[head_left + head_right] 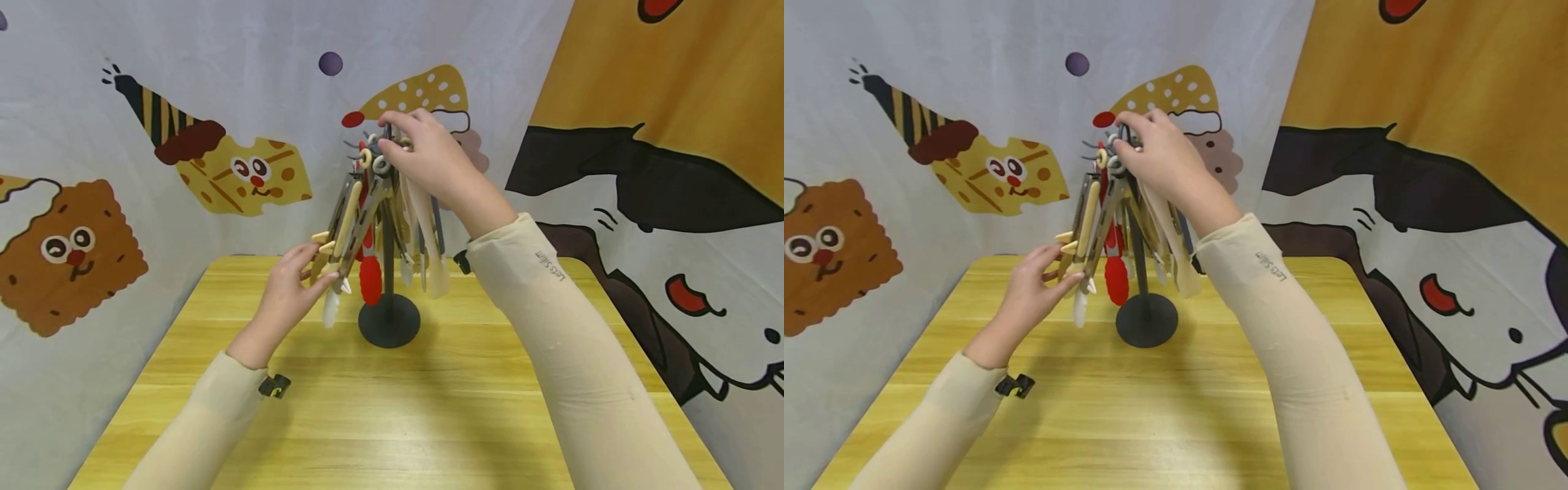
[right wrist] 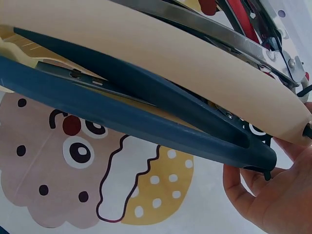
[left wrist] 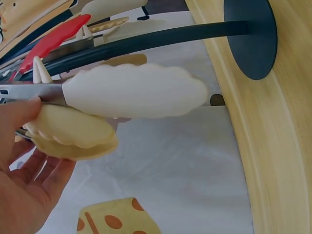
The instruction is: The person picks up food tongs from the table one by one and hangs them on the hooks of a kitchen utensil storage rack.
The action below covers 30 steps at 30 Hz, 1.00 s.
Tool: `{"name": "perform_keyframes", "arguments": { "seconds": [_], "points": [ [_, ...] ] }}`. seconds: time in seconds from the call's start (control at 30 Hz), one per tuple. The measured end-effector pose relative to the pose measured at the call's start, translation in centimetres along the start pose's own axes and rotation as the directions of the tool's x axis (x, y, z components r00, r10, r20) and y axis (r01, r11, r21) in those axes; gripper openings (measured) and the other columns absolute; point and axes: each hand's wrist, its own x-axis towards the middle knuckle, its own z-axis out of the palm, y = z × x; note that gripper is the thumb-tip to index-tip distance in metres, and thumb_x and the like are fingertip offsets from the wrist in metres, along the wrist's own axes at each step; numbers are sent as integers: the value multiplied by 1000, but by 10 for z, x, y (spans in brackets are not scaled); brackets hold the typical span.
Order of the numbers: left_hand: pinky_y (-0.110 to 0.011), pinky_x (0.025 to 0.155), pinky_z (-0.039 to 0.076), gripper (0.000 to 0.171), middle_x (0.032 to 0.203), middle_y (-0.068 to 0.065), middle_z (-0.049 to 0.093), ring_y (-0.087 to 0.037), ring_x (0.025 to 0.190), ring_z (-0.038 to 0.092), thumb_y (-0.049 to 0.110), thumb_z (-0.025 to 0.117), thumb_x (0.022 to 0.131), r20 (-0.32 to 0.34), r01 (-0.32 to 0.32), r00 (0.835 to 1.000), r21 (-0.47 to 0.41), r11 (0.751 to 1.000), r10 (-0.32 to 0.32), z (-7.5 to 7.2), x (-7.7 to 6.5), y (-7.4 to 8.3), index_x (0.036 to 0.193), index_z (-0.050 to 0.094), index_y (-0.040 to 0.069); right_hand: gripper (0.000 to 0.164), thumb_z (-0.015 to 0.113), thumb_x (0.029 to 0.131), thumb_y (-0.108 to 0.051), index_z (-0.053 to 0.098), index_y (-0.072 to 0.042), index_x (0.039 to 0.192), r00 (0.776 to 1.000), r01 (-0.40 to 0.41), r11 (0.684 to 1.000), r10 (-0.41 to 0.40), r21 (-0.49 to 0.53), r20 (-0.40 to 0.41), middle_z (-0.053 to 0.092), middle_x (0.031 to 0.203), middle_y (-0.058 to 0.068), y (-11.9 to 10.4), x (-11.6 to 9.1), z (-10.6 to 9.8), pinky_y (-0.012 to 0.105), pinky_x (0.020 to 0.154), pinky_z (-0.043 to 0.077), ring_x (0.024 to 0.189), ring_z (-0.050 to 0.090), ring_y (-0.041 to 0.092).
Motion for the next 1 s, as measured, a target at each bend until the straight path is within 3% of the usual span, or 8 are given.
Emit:
{"name": "perform_keyframes", "arguments": {
  "seconds": [0.43,0.7,1.0],
  "points": [
    [-46,98,45,31,126,-7,51,-25,116,51,19,60,92,120,-13,993,-44,999,18,5,13,-3,122,57,10,45,40,95,-50,40,-39,139,1000,-5,1000,5,21,-12,36,143,-3,1,0,1,38,91,44,112,49,16],
    [-48,98,44,43,134,-9,49,-26,121,50,15,51,97,163,-35,985,-111,993,53,9,18,-7,139,47,8,45,40,96,-50,39,-39,139,1000,-4,1000,4,28,-7,35,143,-4,-1,-1,2,37,93,44,115,49,14],
    [-50,99,43,43,135,-10,48,-26,122,49,16,49,98,182,-7,983,-145,989,34,8,17,-5,140,45,9,45,40,96,-50,40,-39,139,1000,5,999,-4,34,-19,36,142,-3,1,-1,2,36,92,44,113,50,14]
  ]
}}
